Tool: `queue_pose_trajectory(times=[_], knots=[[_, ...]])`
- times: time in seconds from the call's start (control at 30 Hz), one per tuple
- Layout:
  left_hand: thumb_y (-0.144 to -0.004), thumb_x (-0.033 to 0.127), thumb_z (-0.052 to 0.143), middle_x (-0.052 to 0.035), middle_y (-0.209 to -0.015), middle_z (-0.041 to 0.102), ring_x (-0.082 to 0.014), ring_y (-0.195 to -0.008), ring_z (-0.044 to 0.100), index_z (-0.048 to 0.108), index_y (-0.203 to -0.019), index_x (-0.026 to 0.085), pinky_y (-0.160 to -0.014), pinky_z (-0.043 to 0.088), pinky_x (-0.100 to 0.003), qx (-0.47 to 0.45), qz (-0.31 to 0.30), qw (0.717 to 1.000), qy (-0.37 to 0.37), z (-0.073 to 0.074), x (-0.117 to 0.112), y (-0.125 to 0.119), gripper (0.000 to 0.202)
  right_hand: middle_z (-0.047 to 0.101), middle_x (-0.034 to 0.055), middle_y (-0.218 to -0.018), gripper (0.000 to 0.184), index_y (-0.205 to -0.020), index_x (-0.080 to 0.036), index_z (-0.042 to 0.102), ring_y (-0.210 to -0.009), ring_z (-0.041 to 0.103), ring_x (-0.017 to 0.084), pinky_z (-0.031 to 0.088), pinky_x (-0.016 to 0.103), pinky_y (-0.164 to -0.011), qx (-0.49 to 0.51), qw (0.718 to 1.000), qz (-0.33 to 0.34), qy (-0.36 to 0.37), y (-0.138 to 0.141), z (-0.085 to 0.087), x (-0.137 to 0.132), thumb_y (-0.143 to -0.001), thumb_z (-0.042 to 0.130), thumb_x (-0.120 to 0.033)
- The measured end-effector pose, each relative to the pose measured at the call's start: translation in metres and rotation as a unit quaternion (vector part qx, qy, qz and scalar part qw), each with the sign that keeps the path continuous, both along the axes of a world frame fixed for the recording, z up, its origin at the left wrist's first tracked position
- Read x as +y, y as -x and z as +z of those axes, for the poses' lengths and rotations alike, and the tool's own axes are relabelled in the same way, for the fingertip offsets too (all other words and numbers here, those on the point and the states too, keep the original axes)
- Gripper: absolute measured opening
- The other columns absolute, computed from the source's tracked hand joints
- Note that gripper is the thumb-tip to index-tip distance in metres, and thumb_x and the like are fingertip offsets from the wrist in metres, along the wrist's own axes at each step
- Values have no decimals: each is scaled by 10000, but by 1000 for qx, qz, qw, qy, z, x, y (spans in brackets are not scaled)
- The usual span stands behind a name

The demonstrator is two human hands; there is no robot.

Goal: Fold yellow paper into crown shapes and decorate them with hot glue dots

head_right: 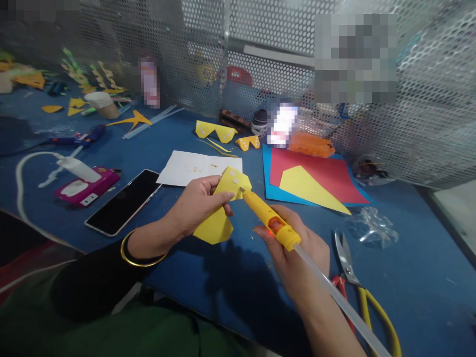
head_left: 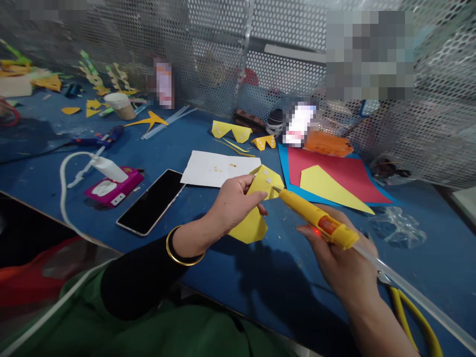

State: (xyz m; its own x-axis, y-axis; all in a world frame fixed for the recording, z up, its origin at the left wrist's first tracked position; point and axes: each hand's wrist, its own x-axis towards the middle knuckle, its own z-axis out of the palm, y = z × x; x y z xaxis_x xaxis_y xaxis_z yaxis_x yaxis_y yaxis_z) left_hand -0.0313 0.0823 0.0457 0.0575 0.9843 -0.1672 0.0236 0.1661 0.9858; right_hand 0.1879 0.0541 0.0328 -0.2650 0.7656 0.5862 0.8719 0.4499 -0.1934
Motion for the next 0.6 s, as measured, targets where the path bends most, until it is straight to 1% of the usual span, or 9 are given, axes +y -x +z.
queue_pose_trajectory(times=[0.1,0.2,0.3,0.43,0.53,0.6], knots=[[-786,255,635,-2,-604,679,-133,-549,658,693,-958,166,-539,443,-220,-6,2,1000,0,0,0,0,202,740,46,-831,380,-1091,-223,663,-656,697,188,477,279,-535,15,1000,9,15,1,1,-1,-947,550,-557],[-766,231,643,5,-659,686,-126,-562,669,688,-921,171,-557,461,-224,-20,1,1000,-4,0,0,-1,172,725,23,-828,328,-1089,-241,652,-683,693,178,494,271,-568,61,997,29,22,2,2,-2,-939,578,-524],[-771,242,641,9,-667,682,-126,-560,666,693,-937,177,-559,468,-231,-21,-5,1000,2,-1,0,-2,186,714,19,-843,294,-1104,-255,651,-722,691,180,506,277,-606,94,995,19,32,1,2,-2,-945,574,-490],[-779,265,642,10,-654,673,-132,-566,668,698,-970,177,-556,467,-232,-15,-6,1000,5,-1,-1,-2,217,711,17,-858,294,-1108,-265,663,-718,679,175,491,274,-599,100,994,8,36,0,0,-2,-929,600,-490],[-778,247,637,11,-650,672,-131,-556,665,690,-949,177,-548,463,-228,-19,-7,1000,7,0,0,-2,193,708,14,-858,293,-1094,-258,664,-715,672,169,491,276,-609,112,993,11,36,1,-1,-4,-931,603,-494],[-780,232,634,10,-640,673,-123,-537,652,679,-931,174,-541,457,-224,-22,-8,1000,7,1,0,-2,168,712,20,-871,282,-1070,-247,663,-739,679,176,509,292,-644,130,991,14,34,2,0,-5,-940,594,-488]])
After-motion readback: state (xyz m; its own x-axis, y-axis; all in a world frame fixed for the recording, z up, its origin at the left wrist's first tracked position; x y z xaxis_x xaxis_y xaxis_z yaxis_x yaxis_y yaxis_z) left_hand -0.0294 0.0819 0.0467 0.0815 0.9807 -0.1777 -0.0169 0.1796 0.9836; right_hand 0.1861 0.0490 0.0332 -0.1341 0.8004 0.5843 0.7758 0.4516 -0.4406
